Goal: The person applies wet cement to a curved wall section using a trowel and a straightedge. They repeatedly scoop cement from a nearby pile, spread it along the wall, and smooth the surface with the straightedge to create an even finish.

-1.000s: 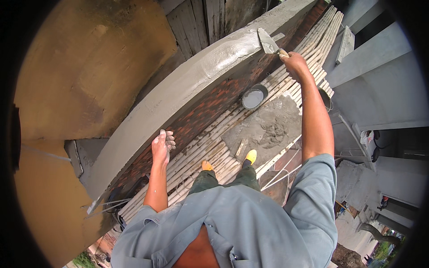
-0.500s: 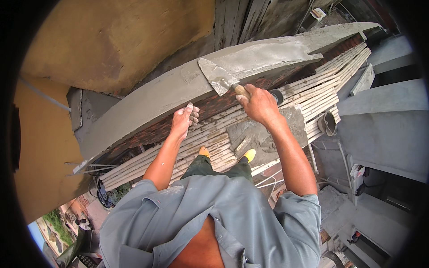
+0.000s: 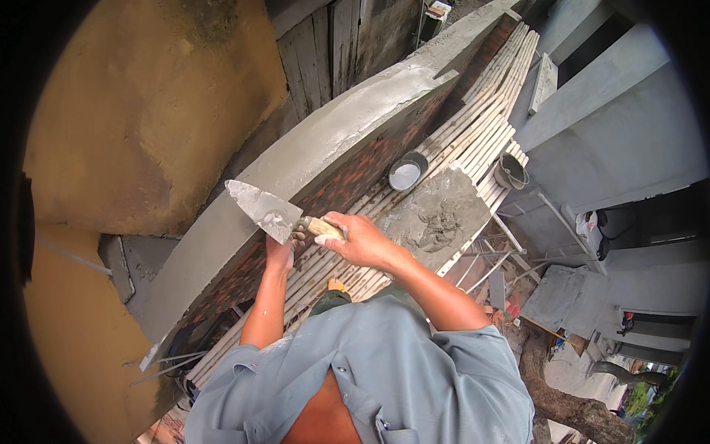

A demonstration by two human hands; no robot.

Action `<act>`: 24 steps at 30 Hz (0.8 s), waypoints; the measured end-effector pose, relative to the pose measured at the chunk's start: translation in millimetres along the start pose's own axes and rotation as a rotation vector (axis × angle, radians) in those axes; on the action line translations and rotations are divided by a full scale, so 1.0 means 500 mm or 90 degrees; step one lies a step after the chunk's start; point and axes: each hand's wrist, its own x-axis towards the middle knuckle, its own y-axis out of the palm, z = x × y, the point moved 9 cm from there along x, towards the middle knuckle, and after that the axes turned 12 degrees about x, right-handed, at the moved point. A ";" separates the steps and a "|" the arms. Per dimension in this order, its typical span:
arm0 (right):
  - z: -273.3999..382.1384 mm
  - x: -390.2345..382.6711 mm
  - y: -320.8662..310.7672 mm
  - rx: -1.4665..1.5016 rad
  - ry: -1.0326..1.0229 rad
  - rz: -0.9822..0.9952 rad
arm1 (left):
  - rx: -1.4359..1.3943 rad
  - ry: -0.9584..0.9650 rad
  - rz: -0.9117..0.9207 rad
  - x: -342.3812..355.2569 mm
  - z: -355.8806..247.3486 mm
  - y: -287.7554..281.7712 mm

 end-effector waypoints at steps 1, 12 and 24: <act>-0.037 -0.017 -0.032 0.070 0.042 -0.031 | -0.086 0.048 0.018 -0.014 -0.013 0.004; -0.416 -0.085 -0.214 0.793 0.181 -0.582 | -0.270 -0.002 -0.124 -0.152 -0.016 -0.136; -0.468 0.169 -0.097 0.926 0.220 -0.656 | -0.334 0.057 -0.436 -0.318 0.035 -0.467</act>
